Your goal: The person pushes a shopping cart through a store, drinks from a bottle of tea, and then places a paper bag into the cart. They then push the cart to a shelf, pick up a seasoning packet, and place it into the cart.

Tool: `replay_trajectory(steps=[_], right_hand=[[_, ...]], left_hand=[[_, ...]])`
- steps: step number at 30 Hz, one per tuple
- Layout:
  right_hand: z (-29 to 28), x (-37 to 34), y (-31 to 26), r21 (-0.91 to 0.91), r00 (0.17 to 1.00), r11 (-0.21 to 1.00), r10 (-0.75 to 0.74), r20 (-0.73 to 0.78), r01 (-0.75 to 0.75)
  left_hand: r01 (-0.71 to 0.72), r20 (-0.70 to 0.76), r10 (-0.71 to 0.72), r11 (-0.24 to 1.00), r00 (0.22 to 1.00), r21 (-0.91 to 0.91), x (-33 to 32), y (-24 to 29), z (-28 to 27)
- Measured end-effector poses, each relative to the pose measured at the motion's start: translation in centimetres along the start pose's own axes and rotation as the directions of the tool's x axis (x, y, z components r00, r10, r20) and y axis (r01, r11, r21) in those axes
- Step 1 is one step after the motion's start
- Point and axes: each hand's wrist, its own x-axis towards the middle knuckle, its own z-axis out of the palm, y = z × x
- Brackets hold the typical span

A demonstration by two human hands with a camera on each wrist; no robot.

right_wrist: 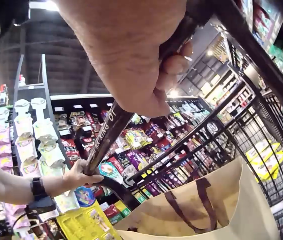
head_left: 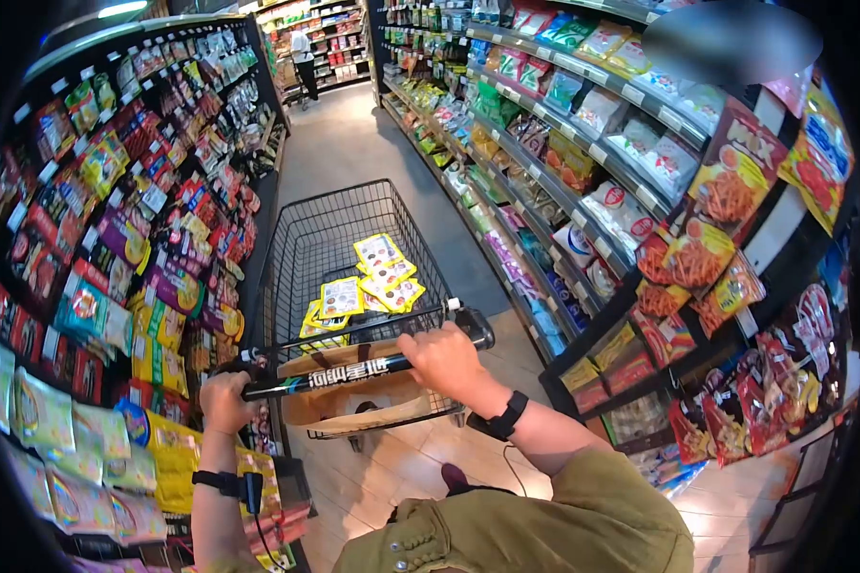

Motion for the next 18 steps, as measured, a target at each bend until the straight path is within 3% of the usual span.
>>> replay_trajectory(steps=[12,16,18], right_hand=[[8.7,13.5,11.4,-0.011,1.0,1.0,0.015,0.024,-0.014],[12.0,17.4,14.8,-0.081,0.999,0.996,0.036,-0.029,-0.038],[12.3,19.9,16.3,-0.025,0.998,0.998,0.062,0.007,-0.061]], left_hand=[[-0.03,-0.082,0.03,1.0,0.996,-0.005,15.9,-6.6,9.2],[-0.047,-0.109,0.042,0.998,0.993,-0.043,20.6,-9.3,12.6],[-0.056,-0.059,0.053,0.997,0.997,-0.05,23.3,-9.7,12.7]])
